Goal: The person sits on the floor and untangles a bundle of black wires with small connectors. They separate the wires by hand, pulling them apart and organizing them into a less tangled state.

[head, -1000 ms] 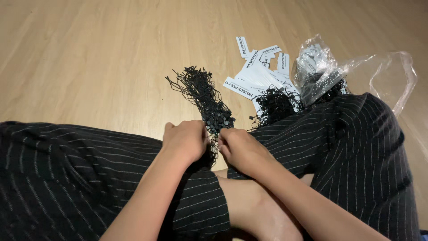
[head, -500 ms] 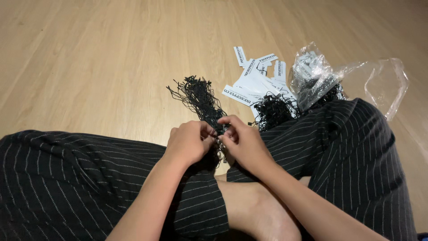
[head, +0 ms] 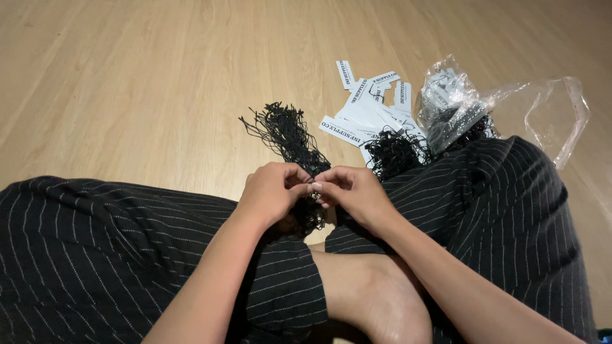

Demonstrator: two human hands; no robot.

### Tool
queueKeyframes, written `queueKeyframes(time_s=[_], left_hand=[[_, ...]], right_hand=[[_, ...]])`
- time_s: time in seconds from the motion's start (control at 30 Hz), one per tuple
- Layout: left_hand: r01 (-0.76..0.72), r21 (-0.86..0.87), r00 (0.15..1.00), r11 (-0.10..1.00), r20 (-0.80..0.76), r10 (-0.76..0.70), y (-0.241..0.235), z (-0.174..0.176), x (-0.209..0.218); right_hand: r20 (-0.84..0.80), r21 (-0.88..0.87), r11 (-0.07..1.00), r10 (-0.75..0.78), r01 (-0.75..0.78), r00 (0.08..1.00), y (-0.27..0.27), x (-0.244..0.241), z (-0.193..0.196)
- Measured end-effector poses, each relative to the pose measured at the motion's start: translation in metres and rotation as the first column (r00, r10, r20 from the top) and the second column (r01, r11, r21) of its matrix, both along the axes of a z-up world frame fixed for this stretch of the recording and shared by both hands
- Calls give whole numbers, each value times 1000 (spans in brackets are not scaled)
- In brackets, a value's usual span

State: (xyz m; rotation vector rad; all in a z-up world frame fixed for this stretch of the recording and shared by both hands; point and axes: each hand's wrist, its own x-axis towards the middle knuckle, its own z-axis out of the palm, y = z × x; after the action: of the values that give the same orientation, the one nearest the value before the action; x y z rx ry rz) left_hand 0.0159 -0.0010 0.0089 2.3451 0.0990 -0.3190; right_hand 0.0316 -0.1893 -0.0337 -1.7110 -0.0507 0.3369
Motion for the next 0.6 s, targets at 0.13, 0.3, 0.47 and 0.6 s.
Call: queueKeyframes(time_s=[0.13, 0.3, 0.47, 0.6], left_hand=[[-19, 94, 1000, 995, -9, 20, 4, 2, 2], [-45, 311, 967, 949, 251, -36, 8, -2, 3], [141, -201, 971, 969, 221, -96, -6, 3, -4], [151, -397, 989, 906, 53, -142, -10, -1, -4]], right_hand=[[63, -76, 997, -11, 16, 998, 3, -5, 11], [141, -177, 979, -80, 105, 987, -3, 6, -2], [133, -92, 994, -48, 61, 990, 0, -1, 7], [25, 171, 985, -26, 21, 999, -1, -4, 6]])
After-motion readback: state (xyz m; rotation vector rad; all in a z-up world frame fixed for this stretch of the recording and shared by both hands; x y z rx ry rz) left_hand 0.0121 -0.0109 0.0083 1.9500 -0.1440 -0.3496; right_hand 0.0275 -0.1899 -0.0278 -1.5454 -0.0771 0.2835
